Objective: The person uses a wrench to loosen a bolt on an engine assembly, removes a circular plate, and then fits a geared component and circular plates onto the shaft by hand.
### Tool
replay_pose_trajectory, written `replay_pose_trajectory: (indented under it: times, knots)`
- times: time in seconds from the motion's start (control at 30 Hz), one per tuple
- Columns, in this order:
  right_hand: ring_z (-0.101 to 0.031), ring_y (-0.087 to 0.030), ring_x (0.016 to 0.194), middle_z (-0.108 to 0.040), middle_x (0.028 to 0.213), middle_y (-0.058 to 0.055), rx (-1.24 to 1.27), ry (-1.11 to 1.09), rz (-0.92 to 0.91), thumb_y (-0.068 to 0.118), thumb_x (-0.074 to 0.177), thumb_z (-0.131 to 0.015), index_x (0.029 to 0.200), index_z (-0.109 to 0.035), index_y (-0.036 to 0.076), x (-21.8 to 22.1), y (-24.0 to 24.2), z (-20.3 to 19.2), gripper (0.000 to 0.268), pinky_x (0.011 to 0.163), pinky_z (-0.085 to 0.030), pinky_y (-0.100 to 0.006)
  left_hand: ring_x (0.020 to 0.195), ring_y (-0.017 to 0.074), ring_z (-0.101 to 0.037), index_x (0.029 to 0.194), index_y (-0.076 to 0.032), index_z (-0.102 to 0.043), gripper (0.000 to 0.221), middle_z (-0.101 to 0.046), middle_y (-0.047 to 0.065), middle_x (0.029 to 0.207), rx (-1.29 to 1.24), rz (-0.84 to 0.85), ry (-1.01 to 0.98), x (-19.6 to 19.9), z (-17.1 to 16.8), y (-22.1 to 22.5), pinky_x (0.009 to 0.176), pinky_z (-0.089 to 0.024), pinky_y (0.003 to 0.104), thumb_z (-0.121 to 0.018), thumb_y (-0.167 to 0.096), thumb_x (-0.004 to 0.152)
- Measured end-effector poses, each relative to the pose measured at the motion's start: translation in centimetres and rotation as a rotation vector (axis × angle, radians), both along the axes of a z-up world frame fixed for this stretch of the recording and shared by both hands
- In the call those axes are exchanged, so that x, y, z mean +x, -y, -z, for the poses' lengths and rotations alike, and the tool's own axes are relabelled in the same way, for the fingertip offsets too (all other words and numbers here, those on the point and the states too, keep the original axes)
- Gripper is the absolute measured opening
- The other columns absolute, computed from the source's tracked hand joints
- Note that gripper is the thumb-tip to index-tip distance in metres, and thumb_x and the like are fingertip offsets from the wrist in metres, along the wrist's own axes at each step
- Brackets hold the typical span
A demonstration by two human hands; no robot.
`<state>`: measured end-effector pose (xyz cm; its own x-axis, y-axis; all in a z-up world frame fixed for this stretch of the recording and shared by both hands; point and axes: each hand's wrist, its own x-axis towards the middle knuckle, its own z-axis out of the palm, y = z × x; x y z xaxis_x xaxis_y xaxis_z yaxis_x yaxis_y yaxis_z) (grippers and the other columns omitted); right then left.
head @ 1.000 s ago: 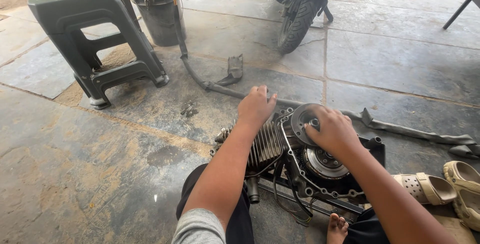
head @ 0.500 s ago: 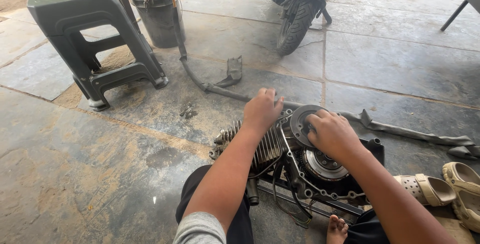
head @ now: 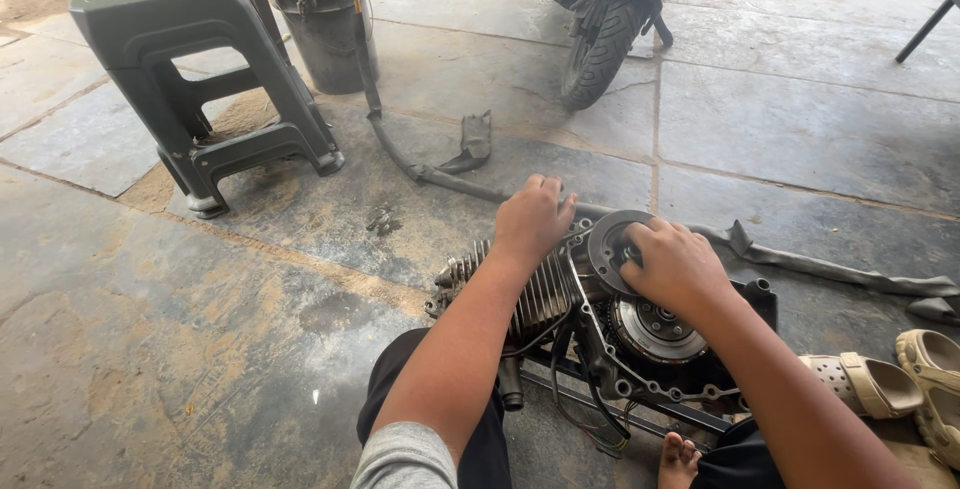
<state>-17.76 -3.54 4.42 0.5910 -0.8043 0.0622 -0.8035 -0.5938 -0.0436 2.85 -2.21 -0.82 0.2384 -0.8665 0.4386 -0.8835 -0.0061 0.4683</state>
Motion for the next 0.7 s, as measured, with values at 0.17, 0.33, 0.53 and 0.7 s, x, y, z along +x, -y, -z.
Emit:
replay_pose_trajectory:
  times: [0.17, 0.33, 0.53, 0.7]
  knots:
    - [-0.063, -0.028, 0.118, -0.071, 0.114, -0.010, 0.018, 0.126, -0.045, 0.014, 0.082, -0.064, 0.101, -0.074, 0.008, -0.1, 0.0, 1.1, 0.023, 0.106, -0.047, -0.043, 0.084, 0.0265, -0.075, 0.118, -0.001, -0.067, 0.039, -0.068, 0.017, 0.111, 0.039, -0.004, -0.026, 0.3, -0.4, -0.6, 0.065, -0.061, 0.036, -0.056, -0.035, 0.101]
    - [-0.058, -0.027, 0.125, -0.070, 0.122, -0.008, 0.065, 0.147, -0.067, 0.014, 0.083, -0.064, 0.105, -0.073, 0.009, -0.4, 0.4, 1.4, 0.024, 0.112, -0.041, -0.045, 0.085, 0.0257, -0.074, 0.125, -0.001, -0.063, 0.042, -0.068, 0.018, 0.113, 0.032, 0.003, -0.027, 0.1, -0.6, -0.6, 0.063, -0.061, 0.035, -0.056, -0.035, 0.100]
    - [-0.057, -0.028, 0.125, -0.068, 0.123, -0.008, -0.066, 0.010, 0.068, 0.031, 0.088, -0.066, 0.120, -0.067, 0.011, -0.1, -0.9, 0.9, 0.037, 0.110, -0.040, -0.052, 0.085, 0.0223, -0.074, 0.140, -0.002, -0.051, 0.052, -0.067, 0.017, 0.117, 0.086, 0.007, -0.059, -0.4, -0.5, -0.2, 0.061, -0.060, 0.032, -0.055, -0.035, 0.101]
    - [-0.059, -0.026, 0.124, -0.070, 0.117, -0.008, -0.052, -0.145, 0.176, 0.043, 0.090, -0.066, 0.115, -0.069, 0.011, 0.0, -1.7, -0.5, 0.041, 0.109, -0.041, -0.050, 0.088, 0.0260, -0.072, 0.138, -0.003, -0.053, 0.052, -0.065, 0.020, 0.122, 0.042, -0.019, -0.033, -0.6, -0.2, 0.0, 0.063, -0.059, 0.035, -0.057, -0.037, 0.099]
